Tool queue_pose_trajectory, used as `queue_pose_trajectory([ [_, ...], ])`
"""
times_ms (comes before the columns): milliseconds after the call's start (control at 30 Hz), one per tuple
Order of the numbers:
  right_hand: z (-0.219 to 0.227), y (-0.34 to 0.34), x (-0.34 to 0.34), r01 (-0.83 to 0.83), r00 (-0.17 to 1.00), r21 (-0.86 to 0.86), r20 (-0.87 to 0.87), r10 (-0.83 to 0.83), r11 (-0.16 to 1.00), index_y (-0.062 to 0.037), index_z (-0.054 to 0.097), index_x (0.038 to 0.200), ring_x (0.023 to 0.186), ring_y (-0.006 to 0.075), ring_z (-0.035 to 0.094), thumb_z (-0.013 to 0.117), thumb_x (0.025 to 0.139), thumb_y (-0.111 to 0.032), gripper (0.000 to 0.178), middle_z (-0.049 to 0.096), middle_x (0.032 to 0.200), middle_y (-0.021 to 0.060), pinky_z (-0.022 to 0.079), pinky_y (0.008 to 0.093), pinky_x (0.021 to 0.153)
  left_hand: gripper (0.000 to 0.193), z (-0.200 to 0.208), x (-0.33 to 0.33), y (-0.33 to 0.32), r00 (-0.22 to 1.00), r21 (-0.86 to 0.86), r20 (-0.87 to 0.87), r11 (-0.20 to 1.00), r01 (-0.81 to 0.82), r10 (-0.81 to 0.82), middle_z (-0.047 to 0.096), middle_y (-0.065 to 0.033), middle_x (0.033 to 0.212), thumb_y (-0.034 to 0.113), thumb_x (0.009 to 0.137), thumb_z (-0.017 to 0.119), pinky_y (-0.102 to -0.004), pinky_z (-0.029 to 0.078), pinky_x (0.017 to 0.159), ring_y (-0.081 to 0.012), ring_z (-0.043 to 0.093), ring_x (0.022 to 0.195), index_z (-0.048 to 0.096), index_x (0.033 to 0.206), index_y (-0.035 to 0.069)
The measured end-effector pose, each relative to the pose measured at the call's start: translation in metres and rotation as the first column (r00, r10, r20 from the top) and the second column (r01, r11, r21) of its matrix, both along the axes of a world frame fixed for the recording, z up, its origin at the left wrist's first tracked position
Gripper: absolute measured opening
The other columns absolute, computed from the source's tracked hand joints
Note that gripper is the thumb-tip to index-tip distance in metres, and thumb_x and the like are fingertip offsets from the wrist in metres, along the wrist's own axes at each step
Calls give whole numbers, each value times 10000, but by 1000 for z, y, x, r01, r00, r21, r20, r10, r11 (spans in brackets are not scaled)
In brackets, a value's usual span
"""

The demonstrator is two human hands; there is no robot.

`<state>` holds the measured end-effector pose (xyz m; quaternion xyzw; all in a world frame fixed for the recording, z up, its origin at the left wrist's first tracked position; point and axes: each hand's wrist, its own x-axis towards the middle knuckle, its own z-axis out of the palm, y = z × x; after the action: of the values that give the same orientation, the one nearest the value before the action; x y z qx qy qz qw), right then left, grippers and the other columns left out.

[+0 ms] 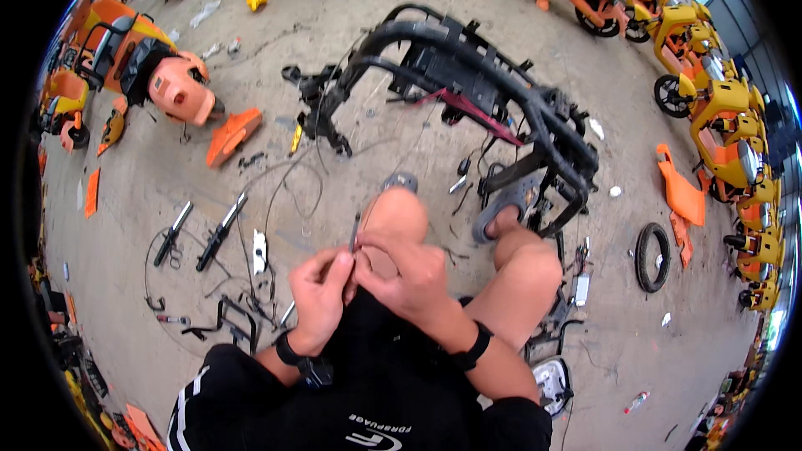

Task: The person sits on the floor of a workshop and assembles a scooter frame. They use a screwdriver to tighten screws on a small component and manipulate wires and parts of the frame.

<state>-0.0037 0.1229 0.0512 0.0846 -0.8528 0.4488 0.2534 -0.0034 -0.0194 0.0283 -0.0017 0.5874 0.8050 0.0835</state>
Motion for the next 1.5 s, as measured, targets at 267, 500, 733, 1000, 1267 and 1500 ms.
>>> queue_pose_trajectory([
  [267, 7, 2, 1, -61, 976, -279, 182, 115, 958, -37, 681, 856, 516, 65, 462, 758, 745, -62, 138, 649, 818, 27, 356, 222, 466, 161, -10, 3, -2, 946, -197, -320, 973, -118, 50, 629, -63, 693, 19, 926, 607, -201, 391, 455, -67, 521, 523, 674, 1051, -57],
  [500, -15, 2, 14, -139, 857, -703, 268, 441, 698, 5, 704, 951, 574, -6, 441, 713, 837, -65, 135, 650, 831, -19, 321, 185, 496, 158, -10, 16, -3, 906, -175, -417, 972, -158, 73, 647, -87, 720, 4, 930, 591, -203, 412, 470, -81, 548, 544, 662, 1060, -51],
  [733, -13, 9, 7, 150, 621, -925, 362, 695, 348, -9, 655, 1082, 564, 7, 383, 575, 946, -110, 187, 560, 756, -27, 243, 177, 464, 259, -17, 10, 1, 949, 77, -293, 992, -97, 116, 518, -39, 724, 25, 972, 503, -210, 342, 453, -67, 412, 524, 518, 1227, -19],
  [1000, -15, 12, 1, 300, 514, -941, 296, 805, 155, -22, 603, 1137, 552, 28, 366, 535, 950, -86, 209, 560, 844, 17, 274, 176, 468, 253, -16, 5, -1, 954, 171, -258, 979, -114, 156, 469, -27, 694, 71, 987, 498, -211, 324, 447, -73, 388, 540, 510, 1230, 2],
  [1267, -5, 8, -24, 318, 393, -947, 86, 915, -48, -46, 497, 1265, 513, 30, 339, 510, 961, -64, 305, 590, 1045, 48, 256, 170, 429, 248, -26, -10, -8, 910, 112, -334, 969, -221, 247, 507, -29, 720, 82, 978, 530, -210, 325, 441, -66, 407, 531, 524, 1215, 7],
  [1500, 12, -3, -56, 292, 335, -956, 84, 939, -19, -36, 487, 1254, 493, 26, 323, 498, 992, -137, 281, 601, 1075, 73, 242, 172, 417, 208, -38, -34, -14, 810, 119, -437, 917, -380, 392, 557, -39, 794, 72, 965, 563, -223, 355, 464, -65, 436, 556, 532, 1156, -6],
])
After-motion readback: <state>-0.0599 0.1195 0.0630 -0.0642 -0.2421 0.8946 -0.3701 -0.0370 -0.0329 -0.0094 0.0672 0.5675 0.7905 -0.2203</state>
